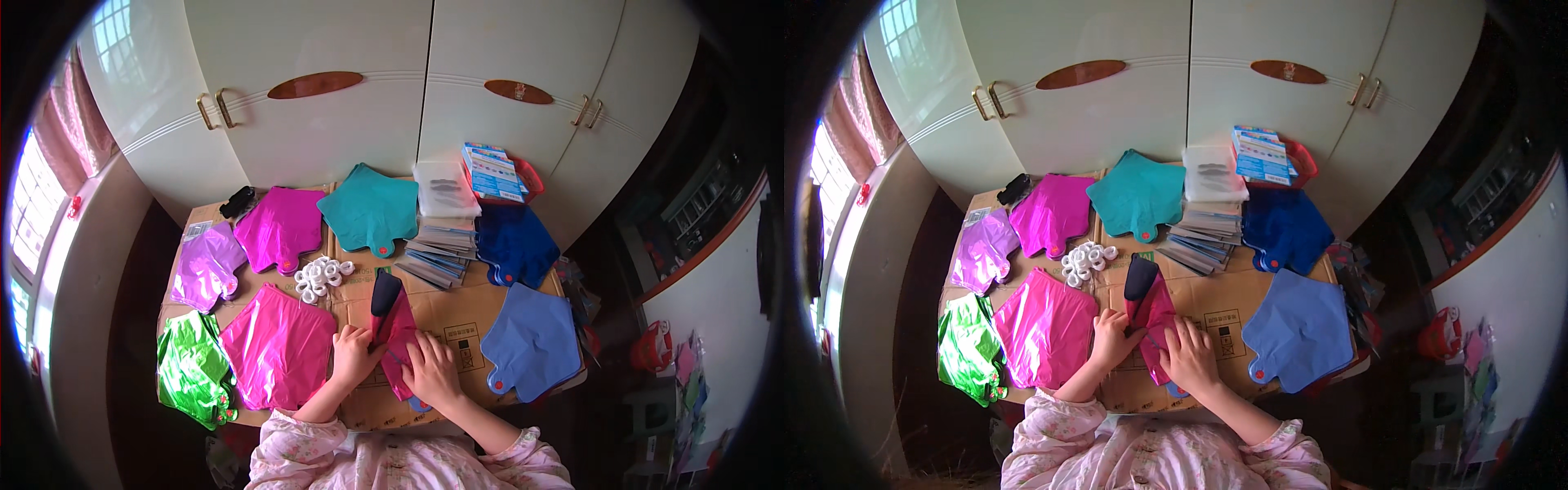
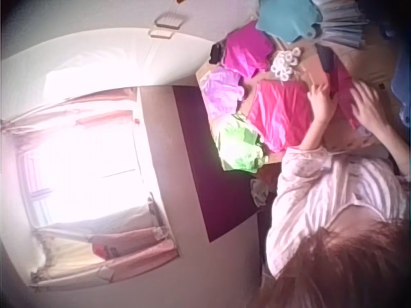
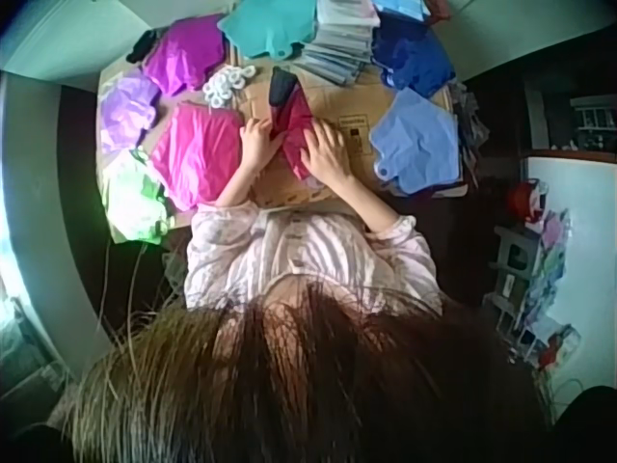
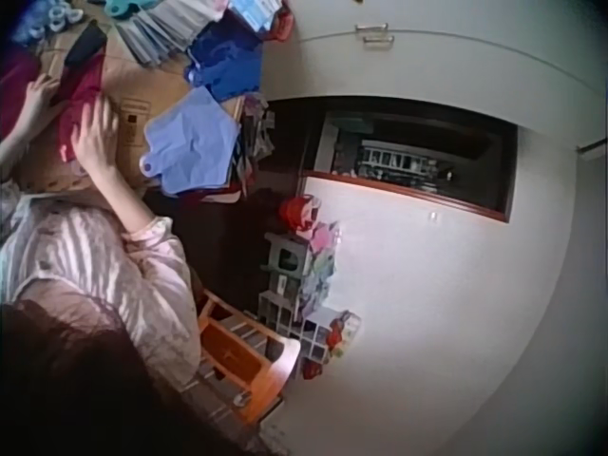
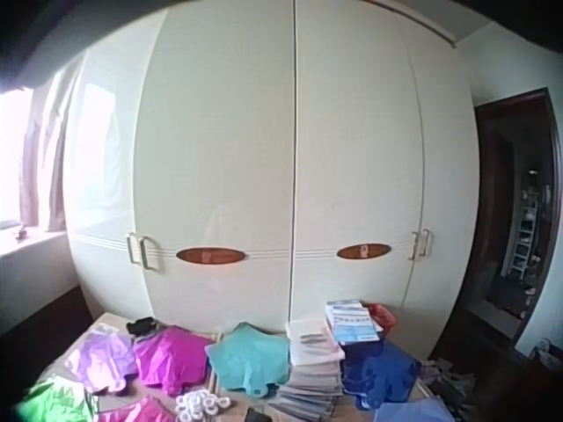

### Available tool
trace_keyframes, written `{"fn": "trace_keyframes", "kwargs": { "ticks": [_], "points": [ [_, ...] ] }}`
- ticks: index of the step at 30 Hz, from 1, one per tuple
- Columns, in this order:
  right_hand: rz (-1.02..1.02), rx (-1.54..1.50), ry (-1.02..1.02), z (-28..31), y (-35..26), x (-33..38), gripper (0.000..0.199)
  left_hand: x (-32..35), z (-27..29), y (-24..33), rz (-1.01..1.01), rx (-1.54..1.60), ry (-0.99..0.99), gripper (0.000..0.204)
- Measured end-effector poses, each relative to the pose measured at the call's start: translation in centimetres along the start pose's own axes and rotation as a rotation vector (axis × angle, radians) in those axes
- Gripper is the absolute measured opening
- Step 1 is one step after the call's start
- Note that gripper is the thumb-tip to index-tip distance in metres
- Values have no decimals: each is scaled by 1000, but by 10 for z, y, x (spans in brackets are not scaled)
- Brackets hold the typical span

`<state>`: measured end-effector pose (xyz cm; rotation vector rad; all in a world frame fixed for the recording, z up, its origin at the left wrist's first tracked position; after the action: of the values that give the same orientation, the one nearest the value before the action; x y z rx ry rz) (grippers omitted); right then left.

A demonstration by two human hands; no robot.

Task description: Fold colorful plastic sheets and place them into transparent packaging envelopes.

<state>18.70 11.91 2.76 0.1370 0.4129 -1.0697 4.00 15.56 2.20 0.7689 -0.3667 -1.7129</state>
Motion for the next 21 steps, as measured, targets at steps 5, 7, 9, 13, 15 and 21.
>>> {"fn": "trace_keyframes", "kwargs": {
  "ticks": [5,7,9,13,15,21],
  "points": [
    [-2,43,7,0,0,0,44,0,-1,1,-6,-2,-3,23],
    [4,39,1,0,0,-1,45,0,1,4,-34,10,28,22],
    [8,37,3,1,0,-1,47,0,2,8,-63,9,27,20],
    [23,51,-5,0,0,-1,47,-1,1,12,-86,36,-26,17],
    [37,24,-21,-1,-1,-1,45,-4,-1,11,-71,63,-63,16],
    [65,-71,5,-6,-1,0,40,-5,-4,15,-151,111,-134,15]
  ]
}}
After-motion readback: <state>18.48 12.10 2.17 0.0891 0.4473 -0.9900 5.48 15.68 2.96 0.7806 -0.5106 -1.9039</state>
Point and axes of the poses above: each hand's wrist, its own x-axis away from the middle knuckle, its own z-axis out of the back of the hand, y = z × x, the point moved 8 cm from there along -x, towards the middle knuckle, and after that the axes turned 8 degrees about x, right-handed, at the moved point
